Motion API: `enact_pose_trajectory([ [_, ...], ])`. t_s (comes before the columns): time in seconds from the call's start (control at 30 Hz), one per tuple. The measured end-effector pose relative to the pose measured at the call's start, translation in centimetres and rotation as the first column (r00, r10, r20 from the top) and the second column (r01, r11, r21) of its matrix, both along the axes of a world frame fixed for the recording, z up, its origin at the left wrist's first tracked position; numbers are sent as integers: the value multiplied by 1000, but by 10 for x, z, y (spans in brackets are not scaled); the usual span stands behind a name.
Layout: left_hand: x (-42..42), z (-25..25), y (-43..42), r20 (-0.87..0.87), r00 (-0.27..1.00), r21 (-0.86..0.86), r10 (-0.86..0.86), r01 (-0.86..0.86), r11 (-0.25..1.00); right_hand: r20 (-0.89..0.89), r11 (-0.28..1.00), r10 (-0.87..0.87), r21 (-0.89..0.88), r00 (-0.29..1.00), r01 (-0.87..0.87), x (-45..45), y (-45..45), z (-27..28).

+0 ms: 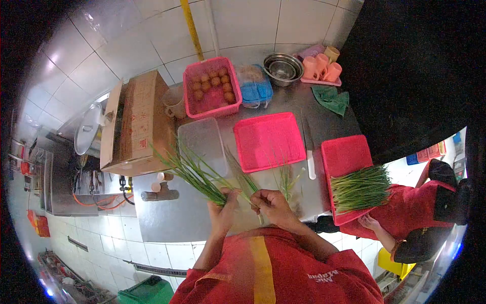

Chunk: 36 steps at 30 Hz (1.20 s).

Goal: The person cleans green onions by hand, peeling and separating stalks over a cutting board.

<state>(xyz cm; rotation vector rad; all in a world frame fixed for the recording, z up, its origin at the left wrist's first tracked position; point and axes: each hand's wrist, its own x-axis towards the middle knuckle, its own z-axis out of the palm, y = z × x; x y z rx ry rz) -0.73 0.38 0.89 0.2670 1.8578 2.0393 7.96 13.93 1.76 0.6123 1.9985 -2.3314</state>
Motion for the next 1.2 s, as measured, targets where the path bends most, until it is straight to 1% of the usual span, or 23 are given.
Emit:
enact_pose_trajectory([
  [0.03, 1, -1, 0, 1, 1000, -2, -2, 2, 1000, 58, 1000, -4, 17, 998, 3, 0, 0, 0],
  [0.07, 1, -4, 1, 37, 998, 57, 43, -45, 997, 59, 1000, -6, 15, 998, 5, 0, -1, -4],
  [0.1, 2, -5, 1, 75, 993, 114, 85, -94, 989, 24, 999, -39, 29, 999, 38, 1, -1, -10],
  [0.2, -6, -2, -4, 56, 990, 134, 129, -136, 982, -19, 996, -83, 11, 996, 84, 5, 0, -15],
  [0.27, -11, -3, -10, 68, 992, 157, 108, -117, 981, -24, 995, -94, -18, 995, 94, 9, 4, -15],
  [0.33, -12, 1, -10, 81, 994, 181, 79, -92, 979, 79, 985, -134, 122, 988, 124, 13, 13, -16],
  [0.37, -11, 5, -8, 80, 990, 170, 117, -130, 977, 84, 984, -142, 124, 986, 131, 16, 20, -23],
  [0.43, -8, 8, -2, 89, 986, 165, 139, -152, 974, -4, 864, -179, 478, 984, 159, 25, 38, -46],
  [0.47, -7, 8, -1, 113, 980, 173, 165, -183, 968, 5, 859, -192, 485, 981, 165, 28, 46, -53],
  [0.53, -7, 7, -1, 147, 973, 184, 178, -204, 962, 48, 733, -273, 657, 961, 175, 34, 62, -63],
  [0.6, -6, 4, -3, 142, 987, 117, 76, -93, 989, 50, 702, -255, 696, 966, 149, 44, 80, -89],
  [0.67, -4, 1, 0, 158, 985, 131, 62, -83, 988, 51, 673, -227, 730, 972, 119, 52, 93, -114],
  [0.73, -3, -2, 0, 166, 984, 139, 59, -82, 987, 5, 605, -238, 783, 971, 144, 53, 96, -121],
  [0.77, -4, -4, -2, 178, 984, 124, 27, -49, 991, 5, 607, -236, 782, 972, 143, 57, 97, -123],
  [0.8, -5, -6, -3, 190, 982, 110, -5, -16, 994, 66, 756, -335, 614, 940, 226, 56, 95, -104],
  [0.87, -4, -9, -2, 180, 983, 106, -22, 3, 994, 149, 853, -410, 413, 900, 320, 50, 93, -88],
  [0.93, -1, -8, 0, 166, 985, 100, -35, 19, 995, 58, 680, -267, 718, 962, 145, 36, 85, -78],
  [0.97, 2, -6, 3, 139, 990, 53, -39, 31, 998, 55, 686, -260, 714, 964, 144, 31, 78, -67],
  [1.0, 5, -5, 5, 113, 993, 6, -45, 44, 999, 47, 821, -151, 563, 987, 99, 25, 65, -39],
  [1.03, 9, -11, 10, 142, 990, 51, 3, -10, 999, 19, 918, -47, 394, 999, 36, 19, 54, -20],
  [1.07, 10, -11, 10, 141, 990, 49, 3, -10, 999, 17, 919, -47, 392, 999, 36, 13, 43, -12],
  [1.13, 10, -9, 12, 12, 995, -97, -99, 99, 990, 22, 953, 42, 300, 999, -47, 4, 24, -3],
  [1.2, 13, -7, 18, 10, 996, -42, -87, 87, 995, 38, 967, 53, 248, 998, -61, -1, 14, -2],
])
